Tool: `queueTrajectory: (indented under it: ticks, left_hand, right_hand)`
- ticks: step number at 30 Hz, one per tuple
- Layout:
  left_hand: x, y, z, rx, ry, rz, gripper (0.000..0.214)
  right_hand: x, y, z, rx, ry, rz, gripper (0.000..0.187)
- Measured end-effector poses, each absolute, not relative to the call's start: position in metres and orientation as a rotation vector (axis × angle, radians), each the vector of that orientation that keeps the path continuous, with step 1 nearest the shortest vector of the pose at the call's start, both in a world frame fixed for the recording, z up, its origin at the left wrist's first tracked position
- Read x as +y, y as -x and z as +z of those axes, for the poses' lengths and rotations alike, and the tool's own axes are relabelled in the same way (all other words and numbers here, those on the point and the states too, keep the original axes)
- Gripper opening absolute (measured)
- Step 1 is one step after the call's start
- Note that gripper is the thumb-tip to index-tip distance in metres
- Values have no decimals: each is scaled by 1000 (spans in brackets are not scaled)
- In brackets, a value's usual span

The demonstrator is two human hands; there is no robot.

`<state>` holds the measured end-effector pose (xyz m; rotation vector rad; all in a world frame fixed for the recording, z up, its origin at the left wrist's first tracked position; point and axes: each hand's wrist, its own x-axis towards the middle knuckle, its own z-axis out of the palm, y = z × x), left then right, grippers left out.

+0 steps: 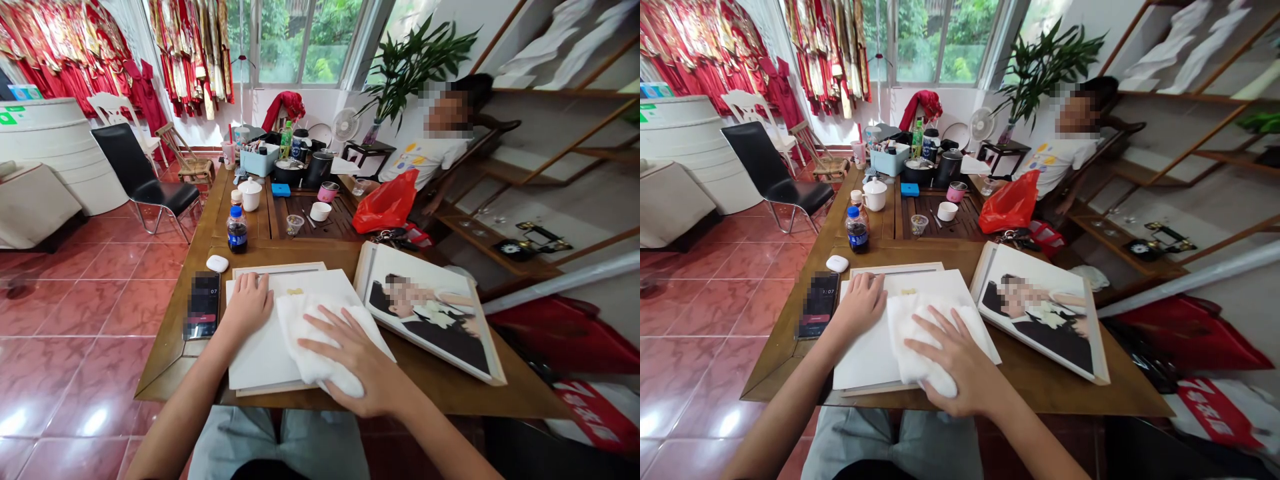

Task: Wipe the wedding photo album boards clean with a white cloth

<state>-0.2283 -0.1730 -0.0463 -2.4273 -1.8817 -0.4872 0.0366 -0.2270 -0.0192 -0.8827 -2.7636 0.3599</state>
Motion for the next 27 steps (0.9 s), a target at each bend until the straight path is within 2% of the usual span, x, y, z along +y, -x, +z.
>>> queueTrajectory:
  ticks: [8,13,27]
  left_hand:
    - [-172,229,-42,-1902,2469,-420,43]
    - [-172,229,-42,-1906,2461,-424,43]
    - [-171,229,-45,-1935,2446,-460,44]
  right_hand:
    - [-158,-8,-15,-2620,1146,442,55]
    - [-135,7,-12,-2656,1129,421,53]
    - [-231,-38,-13,-2904,823,357,79]
